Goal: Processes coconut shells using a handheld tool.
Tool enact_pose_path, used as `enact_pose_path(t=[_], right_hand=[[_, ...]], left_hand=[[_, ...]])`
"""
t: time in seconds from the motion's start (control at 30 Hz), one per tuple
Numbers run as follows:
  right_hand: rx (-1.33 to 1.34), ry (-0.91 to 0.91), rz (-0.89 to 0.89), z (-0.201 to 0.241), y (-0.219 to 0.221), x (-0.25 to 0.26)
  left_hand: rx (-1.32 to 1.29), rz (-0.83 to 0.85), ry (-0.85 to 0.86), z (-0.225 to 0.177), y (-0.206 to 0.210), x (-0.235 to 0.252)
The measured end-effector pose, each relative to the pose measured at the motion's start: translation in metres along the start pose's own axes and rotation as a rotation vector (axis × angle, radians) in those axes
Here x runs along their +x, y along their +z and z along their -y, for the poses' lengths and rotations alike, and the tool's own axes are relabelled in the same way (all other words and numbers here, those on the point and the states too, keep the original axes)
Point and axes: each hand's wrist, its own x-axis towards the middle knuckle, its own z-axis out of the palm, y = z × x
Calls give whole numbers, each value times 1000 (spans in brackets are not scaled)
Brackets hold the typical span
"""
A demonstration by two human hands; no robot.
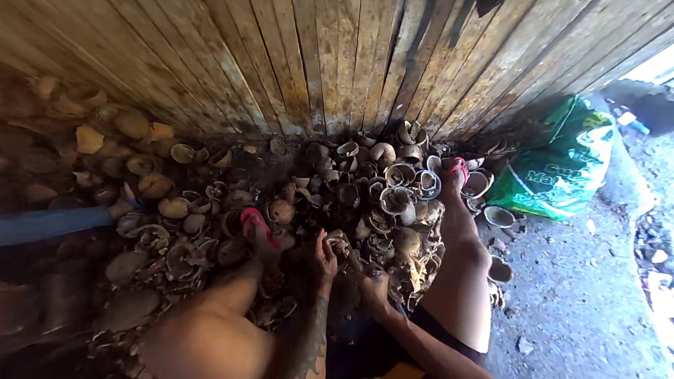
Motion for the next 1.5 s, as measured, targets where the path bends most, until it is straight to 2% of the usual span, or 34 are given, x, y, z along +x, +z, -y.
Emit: enact_pose_path(t=[0.03, 0.1, 0.17, 0.27, 0.4, 0.57, 0.63, 0.77, 0.9, 1.07, 1.17, 1.23, 1.3, 1.37, 1.43, 1.5], right_hand=[[140, 79, 70, -66, 16, -14], [164, 453, 439, -130, 22, 13], [122, 497, 707, -146, 31, 64], [101, 416, 884, -148, 42, 95], [52, 438, 797, -141, 39, 86], [186, 591, 357, -142, 26, -4], [175, 645, 282, -136, 28, -16], [114, 793, 357, -107, 19, -4], [188, 705, 283, -136, 32, -13], [187, 669, 288, -132, 29, -15], [187, 762, 305, -104, 22, -30], [283, 833, 245, -82, 20, -47], [364, 925, 169, -61, 23, -52], [312, 973, 139, -55, 30, -46], [129, 902, 190, -70, 31, -29], [68, 774, 329, -99, 31, 3]], left_hand=[[-15, 26, 9, 0, 0, 2], [-11, 51, 28, 1, 0, 10], [36, 58, 35, -1, 0, 14], [87, 76, 19, -3, -1, 10], [90, 110, 32, -9, -4, 16], [91, 139, 16, -9, -2, 14], [103, 112, 45, -11, -2, 14], [138, 99, 36, -15, -5, 15], [123, 107, 5, -11, -3, 15], [92, 115, 46, -9, -2, 15], [98, 279, 65, -7, -14, 29], [81, 408, 16, -6, -17, 41], [25, 421, -20, -1, -12, 48], [23, 376, -18, 7, -9, 49], [54, 333, 31, 11, -8, 51], [46, 311, 67, 12, -8, 56]])
